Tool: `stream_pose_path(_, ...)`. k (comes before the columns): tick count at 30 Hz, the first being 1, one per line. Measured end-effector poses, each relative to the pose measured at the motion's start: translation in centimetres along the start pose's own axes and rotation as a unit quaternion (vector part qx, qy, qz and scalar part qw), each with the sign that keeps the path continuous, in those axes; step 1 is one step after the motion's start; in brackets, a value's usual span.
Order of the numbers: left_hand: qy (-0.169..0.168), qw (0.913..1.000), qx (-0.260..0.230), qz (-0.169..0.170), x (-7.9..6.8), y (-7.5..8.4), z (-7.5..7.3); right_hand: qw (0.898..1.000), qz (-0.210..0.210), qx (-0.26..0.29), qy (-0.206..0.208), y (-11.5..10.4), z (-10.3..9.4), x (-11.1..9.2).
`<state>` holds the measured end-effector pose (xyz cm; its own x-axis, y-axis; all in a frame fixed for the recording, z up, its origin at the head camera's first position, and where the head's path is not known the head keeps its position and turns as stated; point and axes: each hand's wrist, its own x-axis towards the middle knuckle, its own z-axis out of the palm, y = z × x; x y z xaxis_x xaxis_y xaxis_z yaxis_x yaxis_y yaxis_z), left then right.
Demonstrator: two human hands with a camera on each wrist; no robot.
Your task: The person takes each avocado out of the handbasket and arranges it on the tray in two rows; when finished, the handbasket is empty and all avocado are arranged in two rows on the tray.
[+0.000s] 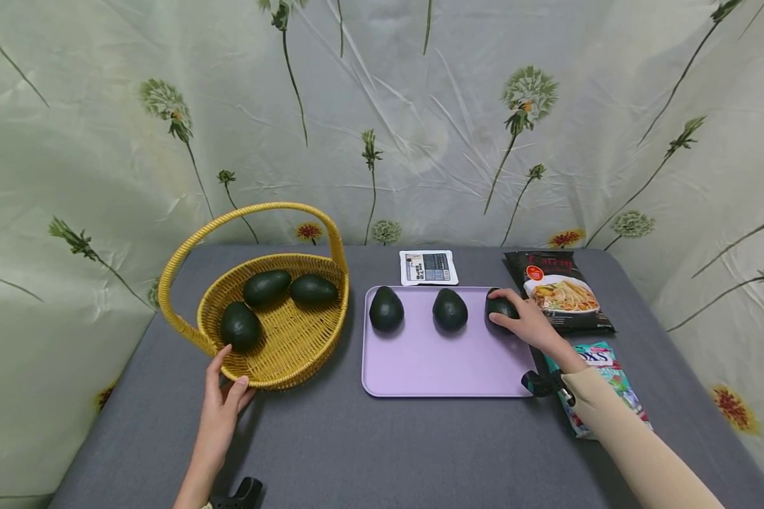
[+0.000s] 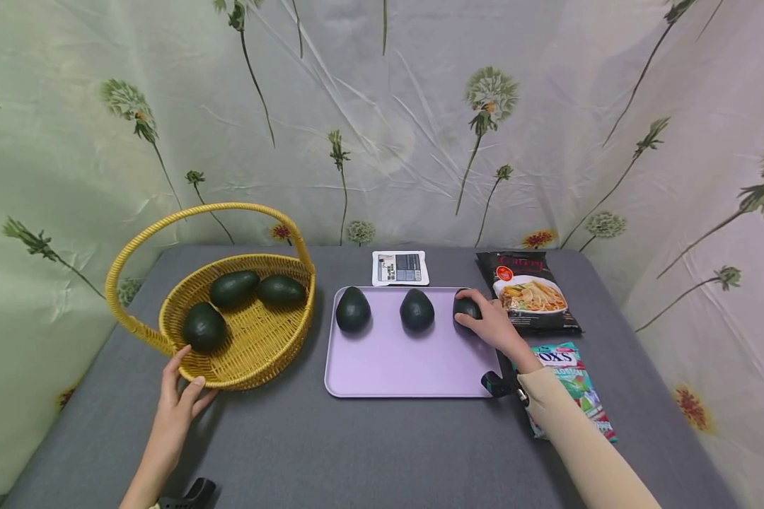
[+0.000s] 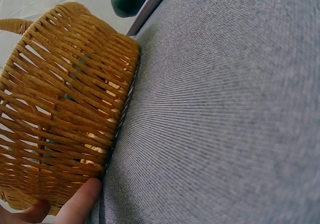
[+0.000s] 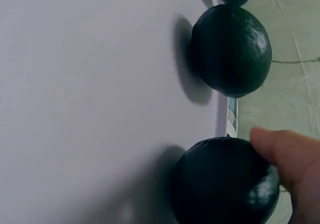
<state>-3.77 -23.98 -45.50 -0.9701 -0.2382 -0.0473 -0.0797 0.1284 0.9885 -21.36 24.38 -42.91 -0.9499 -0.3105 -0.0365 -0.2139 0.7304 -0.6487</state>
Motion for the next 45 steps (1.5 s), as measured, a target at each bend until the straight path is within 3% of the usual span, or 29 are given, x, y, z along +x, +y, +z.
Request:
stream_pose_path(10, -0.001, 0.9999, -0.01, 0.008, 0.1, 0.0, 0.0, 0.999, 0.035, 0.033, -0.022, -0.2, -0.4, -0.2)
stream_pose_path(26, 0.004, 0.9999, -0.011, 0.004, 0.0, -0.1, 0.1, 0.999, 0.035, 0.01, -0.003, -0.3, -0.4, 0.1)
stream_pose_path(38, 0.003, 0.9999, -0.008, 0.006, 0.0, -0.2, 0.0, 0.999, 0.032, 0.033, -0.005, -0.4, -1.0, 0.0)
stream_pose_path(45, -0.003, 0.9998, -0.015, 0.013, 0.1, -0.2, 0.1, 0.999, 0.006, 0.051, 0.008, -1.0, -1.5, 0.2)
